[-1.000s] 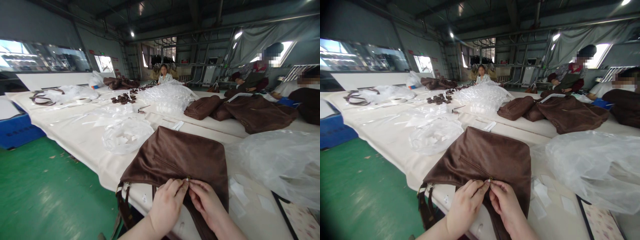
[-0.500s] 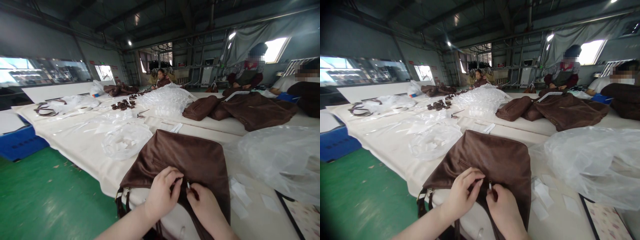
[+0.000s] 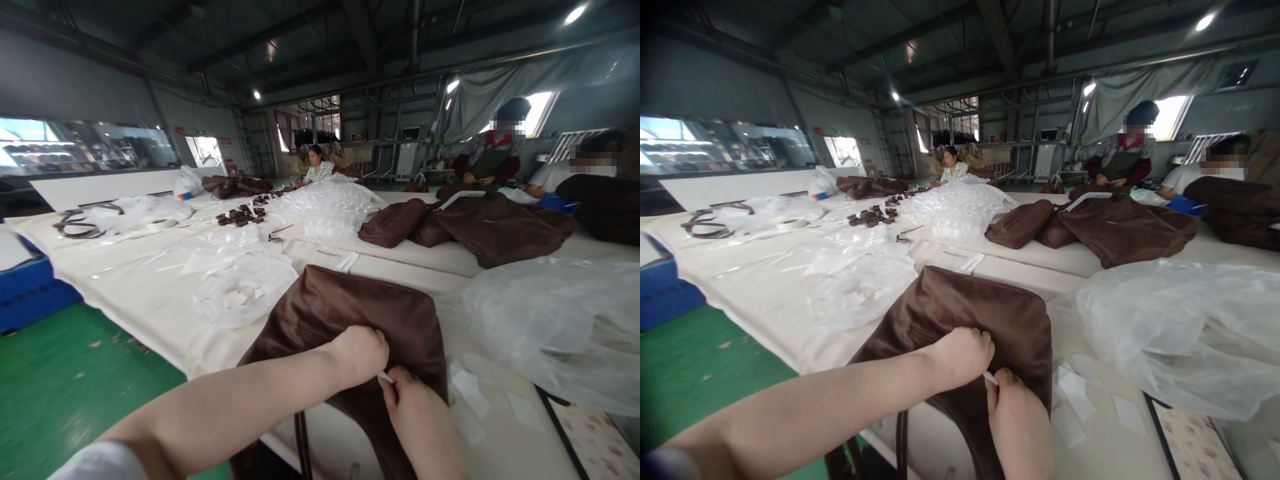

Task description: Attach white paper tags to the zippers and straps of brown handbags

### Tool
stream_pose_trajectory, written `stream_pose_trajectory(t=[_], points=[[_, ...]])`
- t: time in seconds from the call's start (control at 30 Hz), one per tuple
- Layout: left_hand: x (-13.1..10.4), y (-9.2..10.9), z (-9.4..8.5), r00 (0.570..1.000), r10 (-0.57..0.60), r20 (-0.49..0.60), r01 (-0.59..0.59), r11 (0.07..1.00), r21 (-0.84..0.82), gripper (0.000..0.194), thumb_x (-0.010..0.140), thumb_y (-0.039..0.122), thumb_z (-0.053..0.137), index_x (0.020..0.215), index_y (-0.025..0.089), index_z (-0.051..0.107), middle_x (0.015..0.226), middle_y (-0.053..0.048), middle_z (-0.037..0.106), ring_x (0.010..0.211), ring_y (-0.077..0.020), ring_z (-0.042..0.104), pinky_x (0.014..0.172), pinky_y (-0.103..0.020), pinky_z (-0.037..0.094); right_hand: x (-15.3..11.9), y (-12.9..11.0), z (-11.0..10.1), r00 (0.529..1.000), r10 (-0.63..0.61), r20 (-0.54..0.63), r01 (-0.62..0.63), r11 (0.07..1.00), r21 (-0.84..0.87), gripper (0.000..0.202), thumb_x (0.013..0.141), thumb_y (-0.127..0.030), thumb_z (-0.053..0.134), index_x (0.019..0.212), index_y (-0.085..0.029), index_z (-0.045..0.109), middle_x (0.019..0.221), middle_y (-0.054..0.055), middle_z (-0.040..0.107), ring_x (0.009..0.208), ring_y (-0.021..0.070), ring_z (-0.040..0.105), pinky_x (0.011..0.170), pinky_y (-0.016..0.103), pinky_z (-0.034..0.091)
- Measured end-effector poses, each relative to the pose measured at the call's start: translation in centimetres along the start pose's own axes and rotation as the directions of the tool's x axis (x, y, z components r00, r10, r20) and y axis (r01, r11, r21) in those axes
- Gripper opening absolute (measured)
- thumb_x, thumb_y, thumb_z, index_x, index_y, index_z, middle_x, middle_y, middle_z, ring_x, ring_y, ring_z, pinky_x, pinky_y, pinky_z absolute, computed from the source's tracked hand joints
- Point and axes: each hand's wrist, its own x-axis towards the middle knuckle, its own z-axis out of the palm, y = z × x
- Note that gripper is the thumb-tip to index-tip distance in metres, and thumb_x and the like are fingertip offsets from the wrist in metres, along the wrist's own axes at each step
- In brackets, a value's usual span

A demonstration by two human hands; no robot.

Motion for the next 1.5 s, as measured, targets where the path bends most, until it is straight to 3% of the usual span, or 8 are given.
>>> stream_pose_trajectory(t=[0.17,0.3,0.47,0.7,1.07,1.23,1.37,1.5], points=[[-0.6,0.5,1.1,1.000,-0.003,-0.008,0.003,1.000,0.020,0.018,0.089,0.015,0.049,0.084,0.006,0.063,0.079,-0.015,0.062,0.066,-0.0268,0.063,0.044,-0.034,0.050,0.0,0.4,0.3,0.996,-0.060,-0.066,0.064,0.996,0.068,0.017,0.094,-0.013,0.051,0.090,-0.021,0.065,0.088,0.004,0.073,0.077,0.0205,0.070,0.064,0.030,0.042],[-0.9,-0.5,1.8,0.994,0.014,-0.110,-0.021,0.998,-0.062,0.012,0.086,0.020,0.055,0.084,0.011,0.063,0.084,-0.010,0.063,0.074,-0.0233,0.062,0.061,-0.035,0.054,0.1,0.5,0.4,0.985,-0.101,-0.143,0.108,0.993,0.040,0.017,0.097,-0.017,0.048,0.092,-0.020,0.064,0.088,0.005,0.073,0.076,0.0192,0.070,0.064,0.029,0.042],[-1.6,-1.2,1.8,0.981,-0.040,-0.192,0.000,0.978,-0.206,0.009,0.083,0.023,0.056,0.079,0.017,0.061,0.086,-0.005,0.063,0.077,-0.0183,0.059,0.072,-0.030,0.051,0.4,0.5,-0.1,0.988,0.059,-0.140,-0.064,0.997,-0.031,0.019,0.095,-0.033,0.055,0.081,-0.021,0.056,0.071,0.002,0.069,0.061,0.0198,0.068,0.050,0.029,0.032],[-1.7,-1.7,2.3,0.987,-0.058,-0.148,0.014,0.958,-0.286,0.014,0.084,0.032,0.062,0.087,0.018,0.061,0.093,-0.004,0.062,0.086,-0.0192,0.059,0.080,-0.031,0.049,1.0,0.4,-0.3,0.989,0.131,-0.071,-0.135,0.989,-0.063,0.025,0.097,-0.037,0.049,0.080,-0.020,0.054,0.069,0.004,0.069,0.057,0.0194,0.067,0.046,0.028,0.026],[-1.1,-0.2,3.8,0.958,-0.247,-0.144,0.207,0.946,-0.250,0.016,0.084,0.028,0.056,0.095,0.016,0.058,0.098,-0.008,0.060,0.089,-0.0245,0.058,0.079,-0.038,0.051,-0.4,-1.7,-0.4,0.994,-0.099,-0.036,0.093,0.985,-0.143,0.023,0.091,-0.017,0.047,0.074,-0.020,0.060,0.071,0.006,0.069,0.064,0.0208,0.067,0.054,0.029,0.033],[-0.4,0.2,3.1,0.939,-0.327,-0.105,0.287,0.916,-0.279,0.022,0.079,0.020,0.057,0.099,0.013,0.056,0.101,-0.011,0.060,0.092,-0.0259,0.059,0.082,-0.040,0.052,-0.4,-1.7,-0.1,0.996,-0.089,-0.026,0.085,0.987,-0.135,0.023,0.091,-0.016,0.048,0.071,-0.020,0.060,0.070,0.005,0.069,0.062,0.0207,0.067,0.054,0.030,0.032],[-3.2,-1.0,2.2,0.945,-0.259,-0.201,0.164,0.904,-0.394,0.056,0.070,0.035,0.071,0.119,0.015,0.052,0.125,-0.013,0.055,0.114,-0.0274,0.053,0.103,-0.042,0.043,-0.4,-1.4,-0.1,0.998,-0.070,0.004,0.070,0.993,-0.091,0.024,0.092,-0.019,0.048,0.070,-0.022,0.058,0.068,0.003,0.069,0.062,0.0211,0.067,0.052,0.030,0.031],[-7.7,-2.9,4.2,0.887,-0.379,-0.263,0.257,0.880,-0.399,0.109,0.057,0.063,0.078,0.145,0.016,0.033,0.155,-0.021,0.025,0.142,-0.0383,0.025,0.115,-0.058,0.022,-0.5,-1.4,-0.1,0.989,-0.120,-0.088,0.112,0.990,-0.090,0.023,0.095,-0.026,0.049,0.075,-0.021,0.057,0.070,0.002,0.067,0.062,0.0183,0.066,0.055,0.030,0.035]])
